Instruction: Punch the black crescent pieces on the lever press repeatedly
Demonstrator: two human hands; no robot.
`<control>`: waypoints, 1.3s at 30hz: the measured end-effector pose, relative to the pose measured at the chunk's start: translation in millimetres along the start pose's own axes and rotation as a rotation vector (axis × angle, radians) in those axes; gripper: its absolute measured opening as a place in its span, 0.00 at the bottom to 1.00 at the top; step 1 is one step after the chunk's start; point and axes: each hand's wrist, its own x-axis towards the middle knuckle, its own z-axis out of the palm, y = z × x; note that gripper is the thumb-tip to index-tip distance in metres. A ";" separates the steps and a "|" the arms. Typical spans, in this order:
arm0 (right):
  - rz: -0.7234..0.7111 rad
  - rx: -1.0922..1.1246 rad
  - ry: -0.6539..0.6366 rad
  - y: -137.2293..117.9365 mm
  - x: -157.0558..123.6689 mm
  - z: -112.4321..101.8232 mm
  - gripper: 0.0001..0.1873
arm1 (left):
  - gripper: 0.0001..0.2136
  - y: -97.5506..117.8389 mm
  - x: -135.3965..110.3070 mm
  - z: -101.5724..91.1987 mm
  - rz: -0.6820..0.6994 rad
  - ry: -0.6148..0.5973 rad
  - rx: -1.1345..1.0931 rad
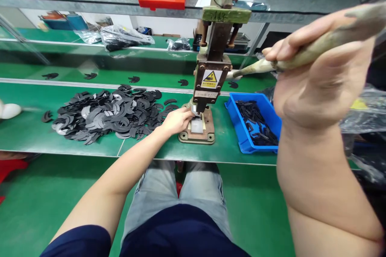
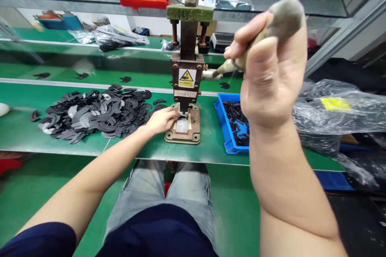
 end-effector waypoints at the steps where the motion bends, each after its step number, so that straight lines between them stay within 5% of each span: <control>1: -0.013 0.006 0.047 1.6 -8.1 3.8 0.26 | 0.14 1.2 1.4 -1.2 0.018 -0.013 0.008; 5: -0.092 -0.039 0.128 11.9 -63.6 11.3 0.17 | 0.15 2.8 3.3 -3.2 0.054 -0.043 -0.011; 12: -0.057 -0.274 0.071 34.2 -146.7 7.5 0.10 | 0.13 -6.6 4.1 -1.1 0.074 -0.005 -0.131; 19: -0.068 -0.307 0.143 43.4 -149.9 10.4 0.07 | 0.14 -80.3 43.0 -36.8 -0.378 0.052 0.175; 24: -0.094 -0.289 0.161 42.5 -151.2 12.5 0.08 | 0.25 -115.7 72.8 -33.1 -0.589 -0.173 0.259; 27: -0.103 -0.270 0.158 42.7 -151.1 12.4 0.08 | 0.29 -120.9 85.8 -21.8 -0.639 -0.265 0.247; 31: -0.118 -0.281 0.155 43.3 -150.9 11.0 0.08 | 0.21 -124.0 94.3 -16.0 -0.658 -0.259 0.180; 36: -0.115 -0.282 0.139 43.1 -150.1 11.4 0.10 | 0.19 -111.0 83.5 -21.7 -0.611 -0.121 0.088; 39: -0.143 -0.255 0.165 44.6 -148.8 14.2 0.12 | 0.20 -86.1 63.0 -22.7 -0.614 -0.018 -0.260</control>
